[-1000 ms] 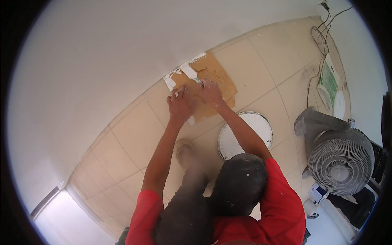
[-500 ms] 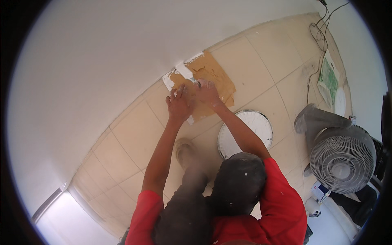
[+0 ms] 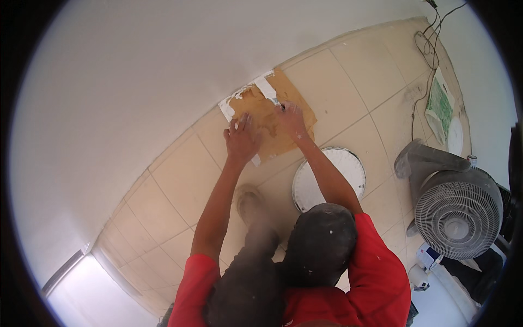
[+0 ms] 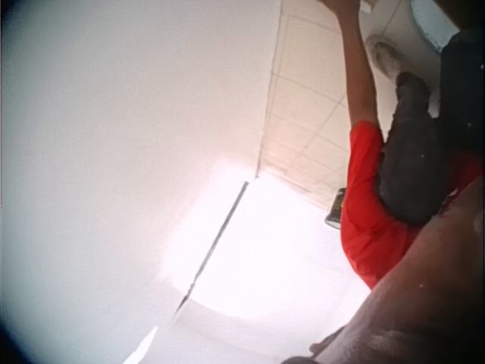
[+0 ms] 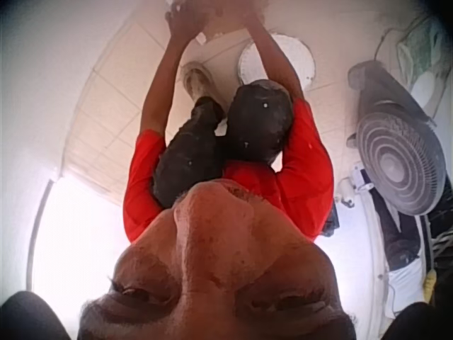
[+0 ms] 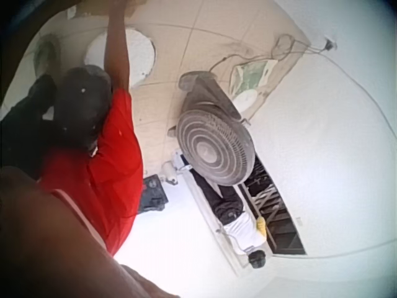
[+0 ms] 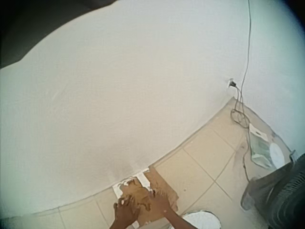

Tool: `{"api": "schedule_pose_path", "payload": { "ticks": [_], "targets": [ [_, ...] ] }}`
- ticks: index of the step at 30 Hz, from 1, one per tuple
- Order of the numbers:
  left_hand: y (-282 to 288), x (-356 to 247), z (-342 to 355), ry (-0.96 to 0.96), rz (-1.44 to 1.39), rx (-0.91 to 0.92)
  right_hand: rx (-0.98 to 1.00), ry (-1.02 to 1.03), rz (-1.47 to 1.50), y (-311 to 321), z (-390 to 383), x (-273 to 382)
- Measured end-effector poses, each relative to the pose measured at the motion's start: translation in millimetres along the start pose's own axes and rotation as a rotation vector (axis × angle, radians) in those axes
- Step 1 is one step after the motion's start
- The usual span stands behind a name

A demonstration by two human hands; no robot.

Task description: The person kneels on the floor and uses a putty knife to apply white plaster to a damaged section of a tiled wall. They repeatedly scoop plaster from a bucket and smooth it onto the wall surface.

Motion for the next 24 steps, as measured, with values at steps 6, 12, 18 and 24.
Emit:
{"api": "schedule_pose_path", "payload": {
  "ticks": [6,12,18,24],
  "targets": [
    [1,-2,0,0.0,0.013,0.009,-0.05,-0.082,0.059,13,10,2],
    [1,1,0,-0.009,0.001,0.0,0.034,-0.314,0.1,23,3,0],
    [4,-1,-1,0.016,-0.034,0.005,0.072,0.054,0.0,-4,3,19],
    [1,-1,0,0.005,0.003,0.01,0.153,0.204,-0.07,-52,-14,45]
  ]
}}
Point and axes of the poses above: each hand's wrist, its own z-axis towards the middle knuckle, its own y-axis out of the back of the hand, x = y × z, the point moved 3 cm from there along z, towards the middle knuckle, and after that the axes turned 2 degrees about -y, right-handed, at the moved point
